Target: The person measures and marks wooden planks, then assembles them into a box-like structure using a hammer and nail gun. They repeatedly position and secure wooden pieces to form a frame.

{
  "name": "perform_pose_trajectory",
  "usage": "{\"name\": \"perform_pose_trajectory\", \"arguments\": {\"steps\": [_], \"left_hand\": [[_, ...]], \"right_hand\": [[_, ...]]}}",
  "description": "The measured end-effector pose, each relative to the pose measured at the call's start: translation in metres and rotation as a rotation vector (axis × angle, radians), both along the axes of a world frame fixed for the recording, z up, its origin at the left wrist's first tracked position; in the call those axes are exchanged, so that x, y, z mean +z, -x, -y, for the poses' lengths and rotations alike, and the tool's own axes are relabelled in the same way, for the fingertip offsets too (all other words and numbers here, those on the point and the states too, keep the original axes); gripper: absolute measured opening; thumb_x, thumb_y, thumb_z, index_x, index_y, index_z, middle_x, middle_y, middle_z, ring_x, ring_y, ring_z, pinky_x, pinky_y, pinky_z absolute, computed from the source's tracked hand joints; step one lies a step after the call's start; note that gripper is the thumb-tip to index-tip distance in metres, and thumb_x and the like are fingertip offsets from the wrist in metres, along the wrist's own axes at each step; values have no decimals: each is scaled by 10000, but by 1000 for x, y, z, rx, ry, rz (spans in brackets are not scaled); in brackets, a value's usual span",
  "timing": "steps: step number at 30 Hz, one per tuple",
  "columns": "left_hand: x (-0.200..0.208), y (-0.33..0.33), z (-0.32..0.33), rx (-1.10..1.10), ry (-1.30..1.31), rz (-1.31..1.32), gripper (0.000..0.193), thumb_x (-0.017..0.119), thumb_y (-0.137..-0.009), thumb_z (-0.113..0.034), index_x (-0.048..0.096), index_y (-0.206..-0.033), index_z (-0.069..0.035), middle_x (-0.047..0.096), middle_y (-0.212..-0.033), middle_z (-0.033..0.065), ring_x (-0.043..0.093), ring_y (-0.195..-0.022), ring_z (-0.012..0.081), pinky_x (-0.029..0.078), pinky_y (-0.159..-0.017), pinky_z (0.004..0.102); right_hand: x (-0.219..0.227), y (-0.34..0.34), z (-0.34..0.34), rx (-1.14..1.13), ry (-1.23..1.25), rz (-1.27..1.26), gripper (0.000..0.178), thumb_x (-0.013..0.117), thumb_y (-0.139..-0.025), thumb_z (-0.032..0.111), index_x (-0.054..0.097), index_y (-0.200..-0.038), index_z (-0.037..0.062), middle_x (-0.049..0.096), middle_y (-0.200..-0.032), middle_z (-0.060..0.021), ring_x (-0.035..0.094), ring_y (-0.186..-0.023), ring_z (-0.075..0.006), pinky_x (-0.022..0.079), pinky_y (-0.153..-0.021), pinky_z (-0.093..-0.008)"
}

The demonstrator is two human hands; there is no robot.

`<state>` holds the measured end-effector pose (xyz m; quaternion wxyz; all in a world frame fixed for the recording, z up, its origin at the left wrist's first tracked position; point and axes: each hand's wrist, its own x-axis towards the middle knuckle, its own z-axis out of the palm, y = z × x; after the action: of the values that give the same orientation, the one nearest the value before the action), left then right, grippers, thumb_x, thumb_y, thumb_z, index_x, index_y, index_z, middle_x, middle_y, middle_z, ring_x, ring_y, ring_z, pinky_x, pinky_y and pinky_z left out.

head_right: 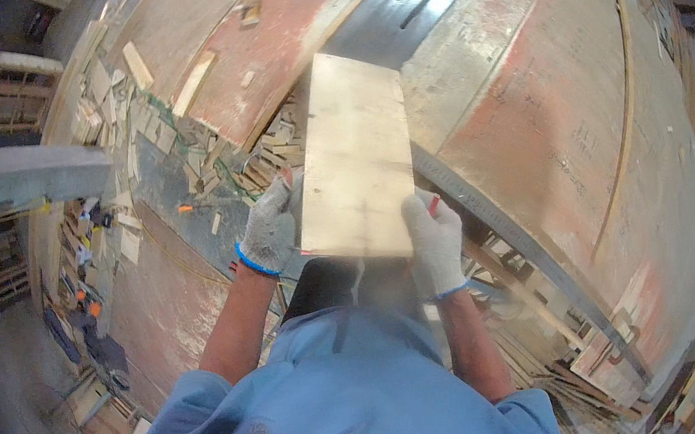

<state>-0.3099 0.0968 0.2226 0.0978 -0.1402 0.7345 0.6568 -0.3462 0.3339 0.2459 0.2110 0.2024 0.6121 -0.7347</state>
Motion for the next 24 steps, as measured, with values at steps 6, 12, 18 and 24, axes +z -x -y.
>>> {"name": "perform_pose_trajectory", "arguments": {"steps": [6,12,18,24], "left_hand": [[9,16,-36,-25,-526,-11,704,293,-1097,-525,400,-1523,25,541,-1455,213,543,-1335,320,416,-1136,409],[-23,2,-63,-258,-448,-81,518,437,-1085,-381,457,-1442,-6,524,-1443,217,560,-1281,357,434,-1116,501],[6,58,-89,-94,-406,25,391,525,-1065,-308,720,-1056,30,751,-1033,133,715,-1022,246,561,-883,363],[-13,97,-75,-3,-568,423,398,510,-1070,-259,721,-1032,76,766,-986,125,733,-889,183,583,-797,326]], "right_hand": [[4,20,-23,-171,-78,-72,210,592,-999,144,692,-1077,-24,607,-918,51,511,-828,-53,427,-728,-250],[-34,43,-32,-244,-246,-105,190,617,-996,160,649,-866,26,523,-801,82,442,-746,-42,388,-665,-249],[-46,67,-1,-361,-197,-146,170,624,-996,157,692,-954,7,556,-832,83,466,-773,-31,398,-678,-239],[-59,94,5,-152,-625,-176,313,581,-998,270,675,-1081,-17,679,-863,-129,618,-803,-215,493,-770,-379]]}}
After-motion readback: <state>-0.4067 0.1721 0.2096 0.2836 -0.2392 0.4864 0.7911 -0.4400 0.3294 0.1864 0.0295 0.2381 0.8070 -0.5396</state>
